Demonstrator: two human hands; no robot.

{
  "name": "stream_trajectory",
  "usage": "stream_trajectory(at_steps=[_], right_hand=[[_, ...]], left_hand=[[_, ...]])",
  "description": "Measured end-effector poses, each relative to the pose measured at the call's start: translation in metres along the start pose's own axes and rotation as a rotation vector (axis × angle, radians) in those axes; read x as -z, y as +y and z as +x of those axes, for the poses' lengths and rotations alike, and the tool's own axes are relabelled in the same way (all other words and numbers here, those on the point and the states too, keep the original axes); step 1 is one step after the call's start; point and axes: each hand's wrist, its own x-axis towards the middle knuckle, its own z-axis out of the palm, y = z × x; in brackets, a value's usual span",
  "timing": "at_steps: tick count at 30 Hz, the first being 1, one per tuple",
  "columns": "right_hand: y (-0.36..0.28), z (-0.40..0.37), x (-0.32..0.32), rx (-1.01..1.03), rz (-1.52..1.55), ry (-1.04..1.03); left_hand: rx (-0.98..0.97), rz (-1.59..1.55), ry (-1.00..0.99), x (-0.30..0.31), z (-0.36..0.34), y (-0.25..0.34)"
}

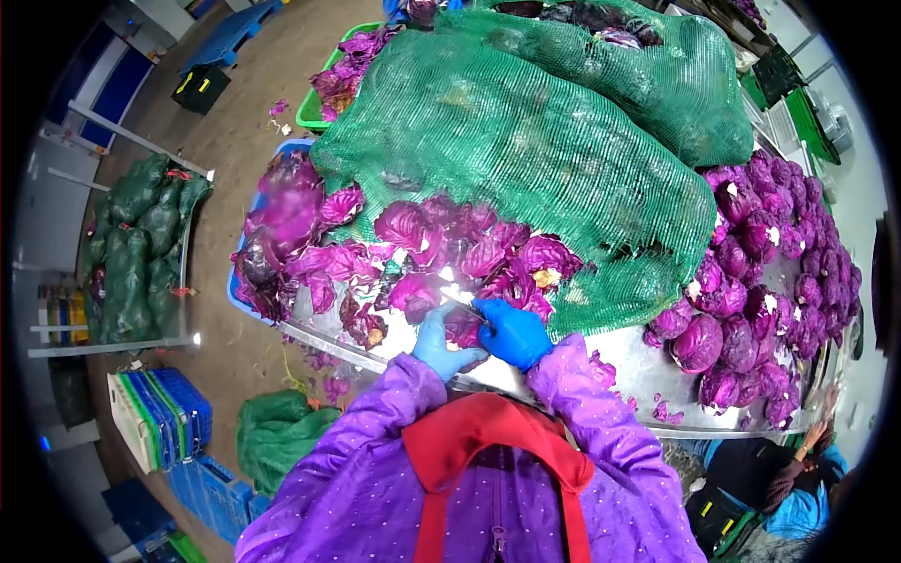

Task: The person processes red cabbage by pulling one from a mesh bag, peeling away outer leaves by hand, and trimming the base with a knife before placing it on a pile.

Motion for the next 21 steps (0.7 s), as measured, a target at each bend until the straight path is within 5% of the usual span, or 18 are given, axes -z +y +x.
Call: stream_trajectory(at_steps=[5,9,13,15,17,21], right_hand=[[0.037,0.027,0.021,-0.211,-0.014,0.001],[0.059,0.031,0.026,-0.396,0.164,0.074],[0.045,0.012,0.011,-0.225,0.323,0.349],[0.022,-0.004,0.015,-0.113,0.306,0.518],[0.015,-0.020,0.010,-0.128,0.393,0.553],[0.035,-0.054,-0.021,-0.309,0.920,0.261]], left_hand=[[-0.056,0.209,-0.109,0.011,-0.007,-0.006],[0.096,-0.428,-0.065,0.034,-0.020,-0.020],[-0.144,-0.151,-0.024,0.053,-0.019,-0.024],[-0.243,0.248,-0.048,0.052,-0.011,-0.012],[-0.195,0.236,-0.001,0.040,0.000,-0.010],[0.018,0.007,0.061,0.033,0.007,-0.014]])
